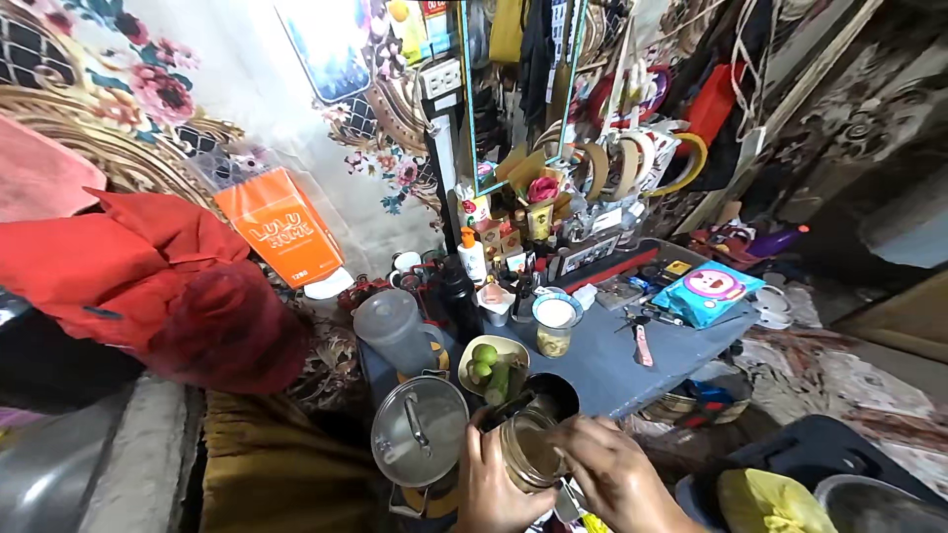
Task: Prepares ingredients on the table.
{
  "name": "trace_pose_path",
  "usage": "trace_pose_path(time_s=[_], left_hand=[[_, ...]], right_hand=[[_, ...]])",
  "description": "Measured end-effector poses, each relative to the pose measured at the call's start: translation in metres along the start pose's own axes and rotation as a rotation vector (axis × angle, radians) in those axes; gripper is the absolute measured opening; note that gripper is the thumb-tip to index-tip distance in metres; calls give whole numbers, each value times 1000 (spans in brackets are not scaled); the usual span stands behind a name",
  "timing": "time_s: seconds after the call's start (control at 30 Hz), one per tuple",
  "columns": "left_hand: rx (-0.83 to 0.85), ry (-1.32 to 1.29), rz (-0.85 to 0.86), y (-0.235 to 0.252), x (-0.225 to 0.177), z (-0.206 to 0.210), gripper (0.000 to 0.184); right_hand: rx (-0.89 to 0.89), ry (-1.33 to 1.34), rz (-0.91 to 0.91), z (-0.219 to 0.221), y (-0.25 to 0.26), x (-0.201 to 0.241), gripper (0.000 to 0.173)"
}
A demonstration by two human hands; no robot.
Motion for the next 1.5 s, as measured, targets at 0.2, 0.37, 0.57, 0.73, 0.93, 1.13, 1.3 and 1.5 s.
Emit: trace_pose_path(time_s=[0.2, 0.37, 0.57, 0.73, 0.93, 1.13, 1.3, 1.5], left_hand=[[-15, 62, 108, -2, -10, -4, 99], [-40, 102, 140, -3, -12, -7, 99], [27, 203, 108, -3, -13, -3, 93], [58, 237, 79, -3, -13, 3, 95], [93, 159, -30, -1, -6, 11, 99], [106, 64, -138, 2, 0, 18, 105], [92, 26, -191, 2, 3, 27, 111], [93, 36, -252, 4, 8, 34, 112]], right_hand=[[50, -119, 37, 7, 0, -2, 27], [142, 162, 514, 8, -9, -28, 27], [190, 393, 907, 16, -21, -44, 23], [144, 562, 1060, 20, -30, -52, 25], [88, 585, 1125, 13, -30, -58, 27], [5, 584, 1121, 1, -22, -64, 25], [-34, 588, 1115, -9, -14, -68, 26], [-92, 582, 1127, -20, -4, -82, 27]])
Point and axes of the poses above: each hand's wrist, its own y-axis towards the middle knuckle, its own z-axis out of the palm, x = y × z, the point moved 7 cm from there along y, towards the middle knuckle, and after that the axes turned 7 degrees about z, right-handed, at the moved point
